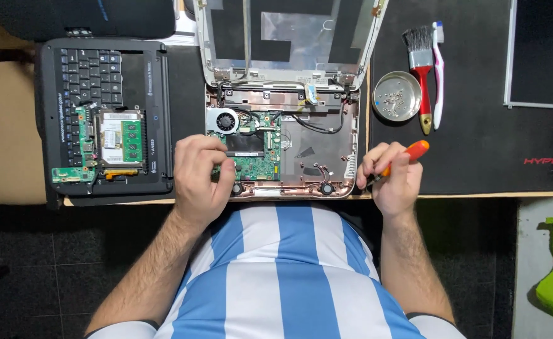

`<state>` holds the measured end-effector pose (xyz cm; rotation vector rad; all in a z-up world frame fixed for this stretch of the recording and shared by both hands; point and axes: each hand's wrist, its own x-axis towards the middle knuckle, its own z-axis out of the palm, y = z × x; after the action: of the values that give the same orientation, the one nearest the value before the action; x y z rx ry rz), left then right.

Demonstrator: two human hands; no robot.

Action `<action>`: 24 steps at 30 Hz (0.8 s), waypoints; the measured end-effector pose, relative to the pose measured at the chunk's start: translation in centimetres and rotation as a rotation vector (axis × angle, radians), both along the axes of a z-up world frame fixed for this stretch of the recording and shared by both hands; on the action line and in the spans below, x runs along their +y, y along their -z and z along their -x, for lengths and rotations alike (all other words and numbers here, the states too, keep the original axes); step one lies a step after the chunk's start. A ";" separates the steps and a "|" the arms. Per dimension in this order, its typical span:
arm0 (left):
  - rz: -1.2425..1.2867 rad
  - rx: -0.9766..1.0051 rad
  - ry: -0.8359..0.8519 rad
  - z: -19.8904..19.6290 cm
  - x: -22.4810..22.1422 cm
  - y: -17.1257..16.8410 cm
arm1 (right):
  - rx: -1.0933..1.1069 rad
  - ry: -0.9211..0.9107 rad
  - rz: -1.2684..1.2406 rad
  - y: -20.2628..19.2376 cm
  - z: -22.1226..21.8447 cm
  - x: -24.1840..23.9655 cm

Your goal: Removing the motherboard from a laptop chassis by unscrewing it and disconnecting internal ribbon cables.

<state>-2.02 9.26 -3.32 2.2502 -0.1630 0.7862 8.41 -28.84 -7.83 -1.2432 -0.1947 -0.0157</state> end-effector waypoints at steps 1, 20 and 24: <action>0.000 0.003 0.002 0.1 -0.4 -0.6 | 0.003 0.002 0.000 0.1 -0.2 0.0; 0.504 0.276 0.060 1.0 0.3 -0.2 | -0.262 0.133 0.260 1.3 -1.3 0.2; 0.485 0.235 0.115 0.9 0.5 0.1 | -0.301 0.142 0.269 1.8 -1.6 -0.2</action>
<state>-2.91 9.71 -3.45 1.8330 0.0120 0.4363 10.04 -29.01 -9.60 -1.5191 -0.3782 -0.3092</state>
